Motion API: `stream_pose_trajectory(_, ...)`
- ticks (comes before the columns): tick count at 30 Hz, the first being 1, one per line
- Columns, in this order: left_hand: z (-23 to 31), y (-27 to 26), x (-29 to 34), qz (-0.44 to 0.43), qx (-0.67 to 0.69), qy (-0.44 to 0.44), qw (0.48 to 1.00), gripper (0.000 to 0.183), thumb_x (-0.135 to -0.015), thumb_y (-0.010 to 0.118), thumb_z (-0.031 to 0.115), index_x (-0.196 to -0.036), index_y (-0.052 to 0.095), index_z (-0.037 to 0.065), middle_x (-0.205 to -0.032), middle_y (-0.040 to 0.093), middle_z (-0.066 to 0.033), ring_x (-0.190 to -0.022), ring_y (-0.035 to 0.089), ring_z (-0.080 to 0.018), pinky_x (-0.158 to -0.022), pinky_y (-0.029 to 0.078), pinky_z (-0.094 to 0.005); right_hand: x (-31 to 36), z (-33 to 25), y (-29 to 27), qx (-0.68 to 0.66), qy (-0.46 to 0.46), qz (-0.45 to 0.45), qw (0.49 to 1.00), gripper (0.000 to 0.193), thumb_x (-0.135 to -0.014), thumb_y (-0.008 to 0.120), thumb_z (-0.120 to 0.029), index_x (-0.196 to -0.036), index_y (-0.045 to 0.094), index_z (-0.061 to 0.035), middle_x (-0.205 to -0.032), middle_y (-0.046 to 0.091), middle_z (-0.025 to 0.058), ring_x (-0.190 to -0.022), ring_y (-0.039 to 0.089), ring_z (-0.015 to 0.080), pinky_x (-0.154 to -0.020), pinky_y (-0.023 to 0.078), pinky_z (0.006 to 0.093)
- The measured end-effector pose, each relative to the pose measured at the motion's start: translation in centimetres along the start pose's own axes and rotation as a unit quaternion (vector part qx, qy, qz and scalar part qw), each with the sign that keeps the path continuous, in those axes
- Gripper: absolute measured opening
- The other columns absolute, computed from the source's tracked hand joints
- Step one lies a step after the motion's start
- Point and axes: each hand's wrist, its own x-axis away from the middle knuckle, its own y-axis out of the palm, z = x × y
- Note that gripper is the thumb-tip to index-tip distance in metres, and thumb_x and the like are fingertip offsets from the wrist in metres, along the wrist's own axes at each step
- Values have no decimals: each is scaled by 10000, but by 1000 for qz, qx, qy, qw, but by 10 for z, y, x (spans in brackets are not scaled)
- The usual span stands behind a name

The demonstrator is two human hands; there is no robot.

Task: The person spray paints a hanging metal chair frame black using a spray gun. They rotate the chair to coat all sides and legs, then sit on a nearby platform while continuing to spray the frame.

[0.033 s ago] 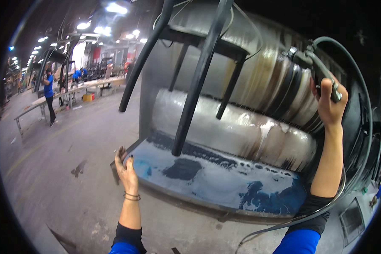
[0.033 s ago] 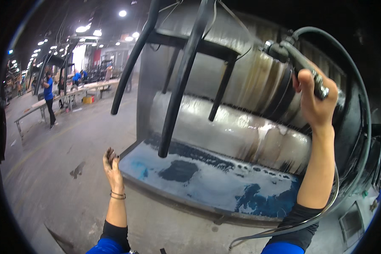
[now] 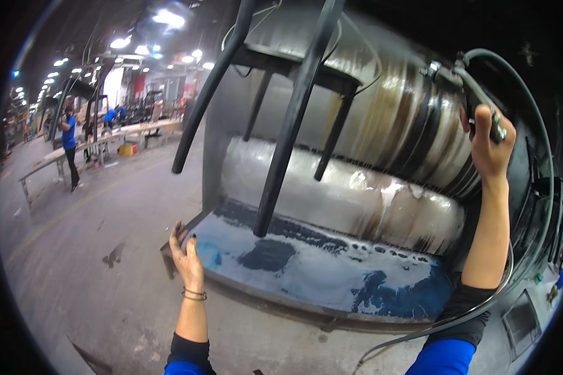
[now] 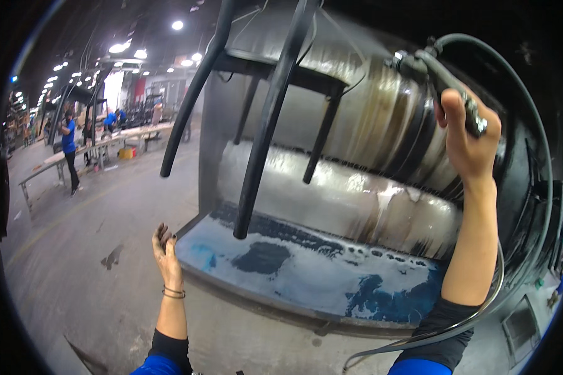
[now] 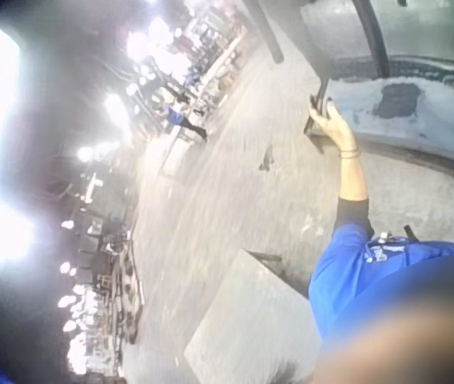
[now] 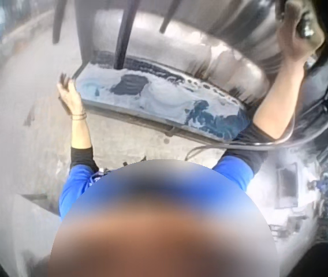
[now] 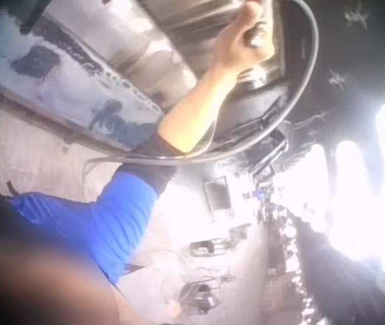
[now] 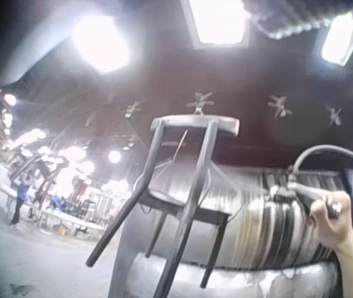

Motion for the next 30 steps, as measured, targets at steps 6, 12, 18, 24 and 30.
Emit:
stream_pose_trajectory(6,0,24,0,18,12,-6,1000,531,-1013,530,76,-1528,415,10,-1530,468,-169,-1372,499,-298,-1096,498,-406,-76,-24,-38,85,-56,69,992,412,-1008,704,-425,-991,764,-17,-730,589,-59,-671,518,15,-606,403,195)
stream_pose_trajectory(12,-2,4,15,114,-15,62,991,481,-1041,502,130,-1498,448,-7,-1522,482,-158,-1360,504,-282,-1158,403,-409,18,-51,-35,12,-70,-275,959,465,-901,799,-389,-1190,762,-25,-1068,789,155,-923,778,219,-850,619,357)
stream_pose_trajectory(18,38,-13,22,203,-3,116,972,461,-1049,471,123,-1494,461,1,-1524,491,-139,-1388,476,-269,-1184,369,-402,133,-68,-25,-134,113,-507,844,611,-846,812,-500,-1241,746,-38,-1075,766,214,-935,773,357,-827,624,393)
stream_pose_trajectory(24,86,-32,43,201,9,184,962,466,-1058,443,113,-1516,446,28,-1542,473,-112,-1391,465,-256,-1173,379,-411,183,-30,66,-423,140,-225,867,612,-973,688,-516,-1288,709,9,-964,791,126,-712,701,145,-622,568,284)
stream_pose_trajectory(30,108,-73,60,216,-62,168,960,466,-1052,445,124,-1504,493,24,-1546,496,-111,-1393,466,-264,-1185,356,-412,134,41,116,-400,194,151,883,769,-987,495,-708,-1216,619,16,-750,603,76,-621,566,145,-447,345,221)
